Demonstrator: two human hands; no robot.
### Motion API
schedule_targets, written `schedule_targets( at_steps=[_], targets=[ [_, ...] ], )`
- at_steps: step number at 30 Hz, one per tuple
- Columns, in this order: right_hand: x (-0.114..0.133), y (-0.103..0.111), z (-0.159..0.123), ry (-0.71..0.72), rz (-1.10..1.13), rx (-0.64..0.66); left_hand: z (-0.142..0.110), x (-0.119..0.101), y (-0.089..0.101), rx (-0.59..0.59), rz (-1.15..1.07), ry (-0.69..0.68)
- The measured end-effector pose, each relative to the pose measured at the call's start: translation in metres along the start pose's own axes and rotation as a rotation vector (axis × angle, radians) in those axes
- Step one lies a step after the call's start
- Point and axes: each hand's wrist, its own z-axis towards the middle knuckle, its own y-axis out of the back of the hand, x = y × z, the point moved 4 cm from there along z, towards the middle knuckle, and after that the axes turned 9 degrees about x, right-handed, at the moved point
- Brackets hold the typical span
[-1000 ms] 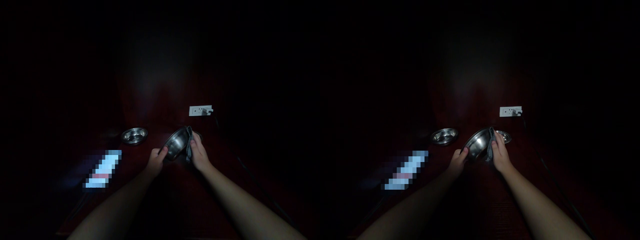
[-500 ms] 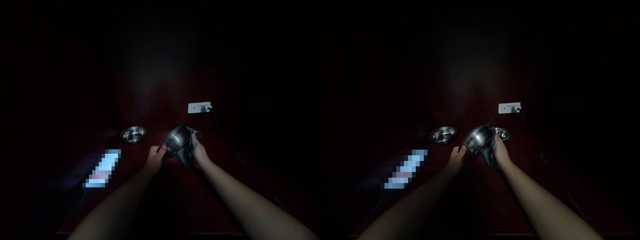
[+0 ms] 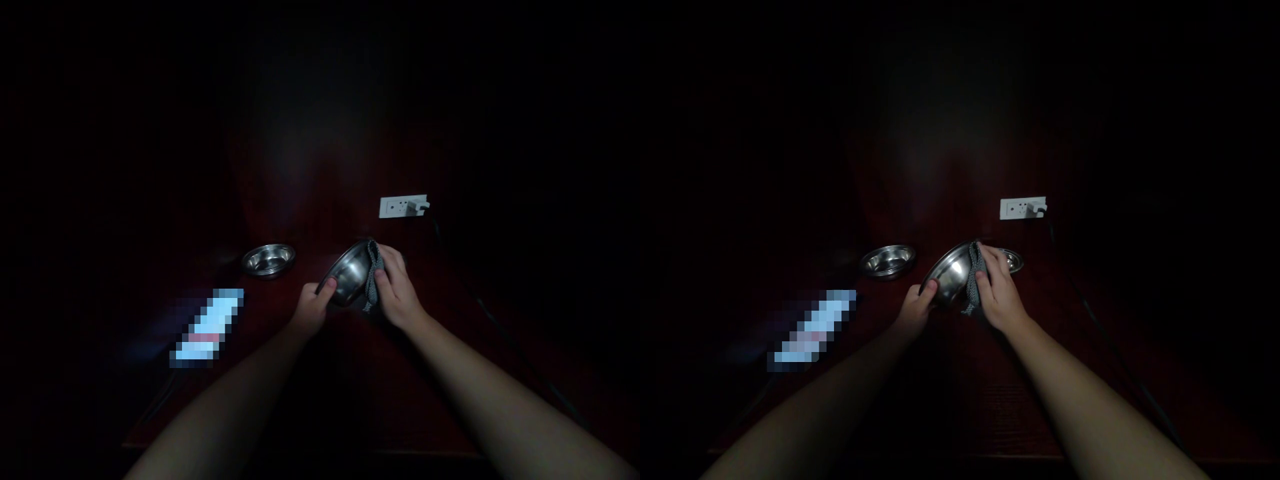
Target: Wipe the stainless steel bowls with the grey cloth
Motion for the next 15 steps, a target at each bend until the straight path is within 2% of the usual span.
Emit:
schedule_targets(
  at_steps=[3, 6, 8, 12, 15],
  targets=[
    [-0.001, 0.0, 0.0, -0.005, 0.009, -0.023, -0.001, -0.002, -0.002, 0.009, 0.003, -0.033],
    [-0.013, -0.002, -0.003, -0.118, 0.132, -0.098, -0.003, -0.005, -0.004, 0.023, 0.055, -0.053],
    [-0.027, -0.006, -0.005, -0.281, 0.287, -0.154, -0.003, -0.006, -0.005, 0.045, 0.076, -0.076],
    [-0.047, -0.019, -0.014, -0.733, 0.667, -0.263, -0.005, -0.011, -0.005, 0.085, 0.061, -0.126],
    [-0.04, -0.032, -0.015, -0.847, 0.964, -0.172, -0.006, -0.016, -0.004, 0.102, 0.048, -0.164]
  ],
)
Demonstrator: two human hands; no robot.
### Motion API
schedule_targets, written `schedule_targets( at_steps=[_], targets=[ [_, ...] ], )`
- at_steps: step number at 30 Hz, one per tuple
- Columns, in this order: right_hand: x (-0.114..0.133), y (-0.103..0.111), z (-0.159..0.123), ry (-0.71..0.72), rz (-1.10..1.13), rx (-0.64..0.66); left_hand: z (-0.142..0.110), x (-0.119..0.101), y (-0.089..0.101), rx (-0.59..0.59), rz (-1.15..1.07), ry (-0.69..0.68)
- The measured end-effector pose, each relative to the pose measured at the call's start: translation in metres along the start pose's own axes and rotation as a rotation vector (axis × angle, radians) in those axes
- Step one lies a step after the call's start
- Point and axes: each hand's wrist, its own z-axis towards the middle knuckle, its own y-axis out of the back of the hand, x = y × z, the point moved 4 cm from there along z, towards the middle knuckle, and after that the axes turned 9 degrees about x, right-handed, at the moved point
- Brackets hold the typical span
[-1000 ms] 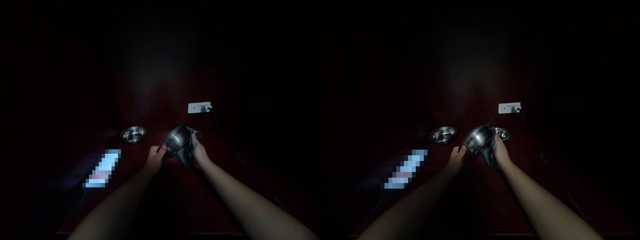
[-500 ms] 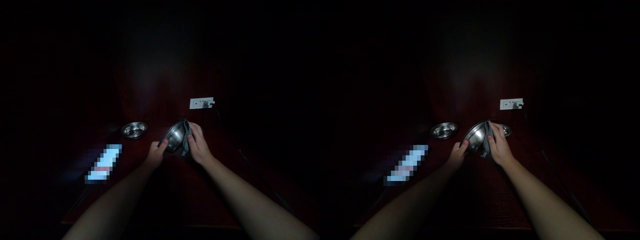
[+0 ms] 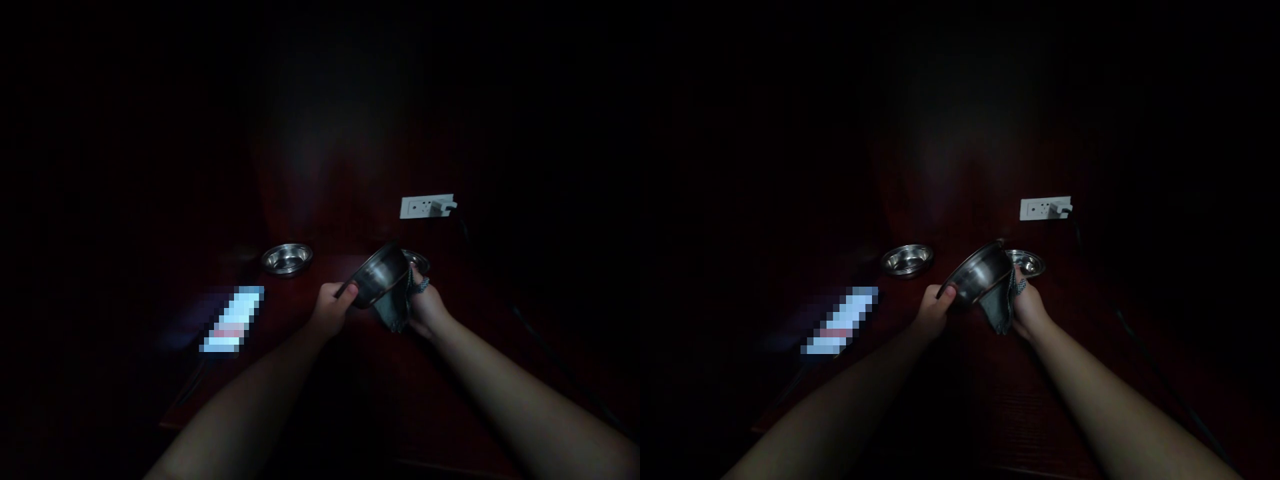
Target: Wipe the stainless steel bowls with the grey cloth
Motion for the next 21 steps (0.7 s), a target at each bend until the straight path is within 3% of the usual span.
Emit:
schedule_targets(
  at_steps=[5, 9, 12, 16, 18, 21],
  targets=[
    [-0.002, -0.011, -0.006, -0.027, 0.065, 0.119, 0.0, 0.0, 0.003, -0.003, 0.003, -0.012],
    [-0.002, -0.004, 0.0, 0.074, -0.027, 0.017, 0.002, 0.007, 0.005, -0.046, -0.02, 0.034],
    [0.011, 0.004, 0.001, 0.334, -0.276, -0.065, 0.002, 0.012, 0.005, -0.063, -0.015, 0.084],
    [0.033, -0.005, -0.01, 0.762, -0.753, 0.096, 0.001, 0.012, 0.004, -0.09, 0.019, 0.153],
    [0.038, -0.009, -0.015, 0.851, -0.866, 0.159, 0.001, 0.009, 0.002, -0.091, 0.061, 0.152],
    [0.038, -0.007, -0.014, 0.845, -0.822, 0.126, 0.0, 0.002, -0.001, -0.084, 0.087, 0.116]
  ],
)
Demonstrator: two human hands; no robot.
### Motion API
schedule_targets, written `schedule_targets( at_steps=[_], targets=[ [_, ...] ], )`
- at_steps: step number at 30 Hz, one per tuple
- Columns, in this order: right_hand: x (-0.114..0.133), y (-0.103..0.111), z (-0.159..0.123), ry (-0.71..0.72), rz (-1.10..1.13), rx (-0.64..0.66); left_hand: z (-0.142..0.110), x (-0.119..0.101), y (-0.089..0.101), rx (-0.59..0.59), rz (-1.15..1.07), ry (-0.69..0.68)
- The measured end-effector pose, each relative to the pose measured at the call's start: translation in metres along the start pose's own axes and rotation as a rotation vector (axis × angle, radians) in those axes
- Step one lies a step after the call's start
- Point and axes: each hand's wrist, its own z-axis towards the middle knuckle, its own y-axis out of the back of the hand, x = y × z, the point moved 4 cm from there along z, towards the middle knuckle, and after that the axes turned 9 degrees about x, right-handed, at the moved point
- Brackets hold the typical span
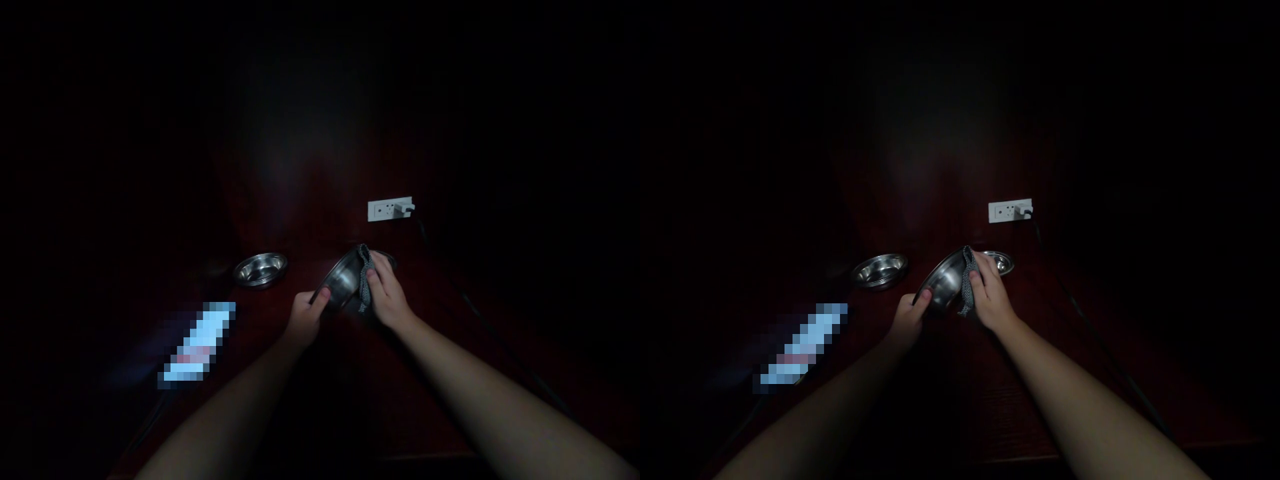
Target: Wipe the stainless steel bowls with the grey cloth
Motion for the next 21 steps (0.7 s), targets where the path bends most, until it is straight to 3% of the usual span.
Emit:
schedule_targets(
  at_steps=[7, 10, 12, 15, 18, 21],
  targets=[
    [-0.037, -0.014, -0.007, -0.56, 0.592, -0.183, 0.0, -0.004, 0.0, 0.053, -0.004, -0.092],
    [-0.039, -0.023, -0.009, -0.637, 0.822, -0.163, 0.0, -0.004, 0.001, 0.073, 0.015, -0.108],
    [-0.037, -0.021, -0.009, -0.592, 0.8, -0.178, 0.0, -0.005, 0.003, 0.059, 0.029, -0.115],
    [-0.028, -0.008, -0.005, -0.435, 0.518, -0.195, 0.001, -0.006, 0.004, 0.029, 0.046, -0.118],
    [-0.011, 0.001, 0.0, -0.22, 0.219, -0.11, 0.003, -0.002, 0.003, 0.016, 0.071, -0.068],
    [0.002, 0.005, 0.002, -0.039, 0.06, -0.069, 0.004, 0.003, 0.002, -0.004, 0.097, -0.013]
  ],
)
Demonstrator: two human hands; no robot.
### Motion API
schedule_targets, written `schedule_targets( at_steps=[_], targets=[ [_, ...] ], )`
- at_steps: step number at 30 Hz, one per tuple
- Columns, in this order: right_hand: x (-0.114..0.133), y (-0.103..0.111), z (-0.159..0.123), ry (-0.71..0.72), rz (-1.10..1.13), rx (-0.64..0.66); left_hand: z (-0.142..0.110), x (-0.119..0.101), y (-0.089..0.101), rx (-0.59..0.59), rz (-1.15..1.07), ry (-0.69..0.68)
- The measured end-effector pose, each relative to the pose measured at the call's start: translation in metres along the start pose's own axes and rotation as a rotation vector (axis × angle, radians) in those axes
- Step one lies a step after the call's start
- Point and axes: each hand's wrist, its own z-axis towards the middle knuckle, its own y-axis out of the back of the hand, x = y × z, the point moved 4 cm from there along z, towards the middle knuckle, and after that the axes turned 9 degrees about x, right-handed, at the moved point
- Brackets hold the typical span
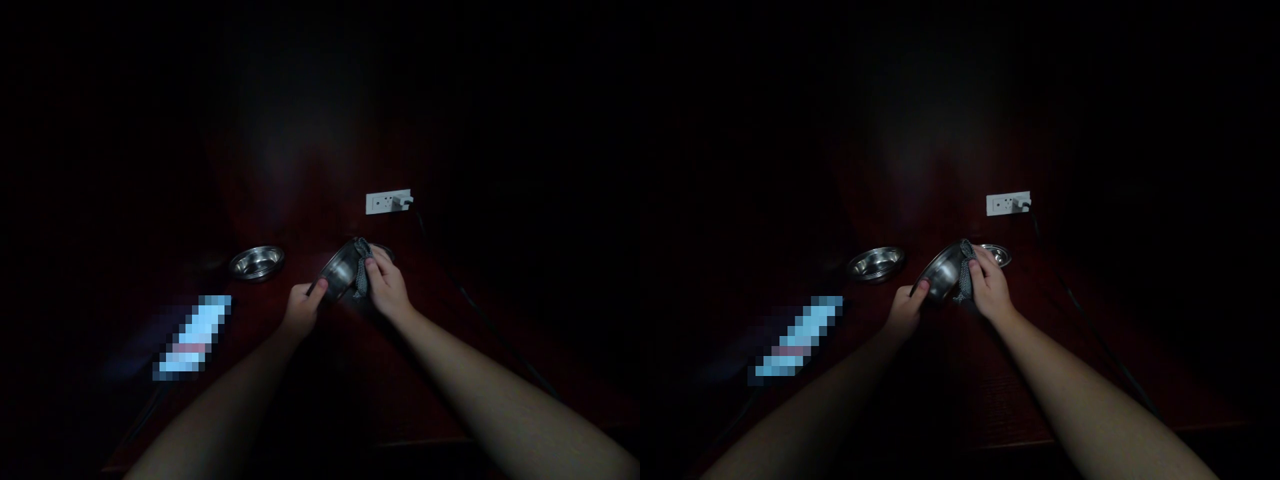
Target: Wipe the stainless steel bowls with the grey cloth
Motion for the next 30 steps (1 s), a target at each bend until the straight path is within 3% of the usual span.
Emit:
schedule_targets(
  at_steps=[4, 10, 12, 14, 17, 19, 22, 24, 25, 27, 30],
  targets=[
    [0.0, 0.001, 0.0, 0.04, -0.039, -0.012, -0.001, 0.002, -0.001, 0.009, 0.008, 0.008],
    [-0.024, 0.001, 0.0, -0.302, 0.108, -0.068, -0.003, -0.004, 0.001, 0.033, -0.021, -0.068],
    [-0.016, 0.003, -0.002, -0.236, 0.08, -0.095, -0.003, -0.004, 0.001, 0.036, -0.037, -0.063],
    [0.003, 0.005, -0.002, -0.024, -0.003, -0.078, -0.003, -0.004, 0.0, 0.036, -0.055, -0.047],
    [0.019, 0.001, -0.003, 0.138, -0.071, 0.037, -0.003, -0.004, -0.001, 0.03, -0.06, -0.034],
    [0.012, 0.002, -0.002, 0.075, -0.035, 0.004, -0.003, -0.005, 0.0, 0.02, -0.053, -0.046],
    [-0.016, 0.002, -0.001, -0.212, 0.111, -0.095, -0.004, -0.007, 0.0, 0.021, -0.044, -0.077],
    [-0.025, 0.002, -0.002, -0.317, 0.171, -0.129, -0.005, -0.007, 0.0, 0.03, -0.054, -0.091],
    [-0.023, 0.003, -0.002, -0.292, 0.151, -0.139, -0.005, -0.006, 0.0, 0.027, -0.068, -0.092],
    [-0.006, 0.005, -0.002, -0.105, 0.043, -0.111, -0.004, -0.004, 0.001, 0.008, -0.102, -0.078],
    [0.02, 0.003, -0.003, 0.13, -0.084, 0.034, -0.002, 0.002, 0.0, -0.011, -0.136, -0.028]
  ],
)
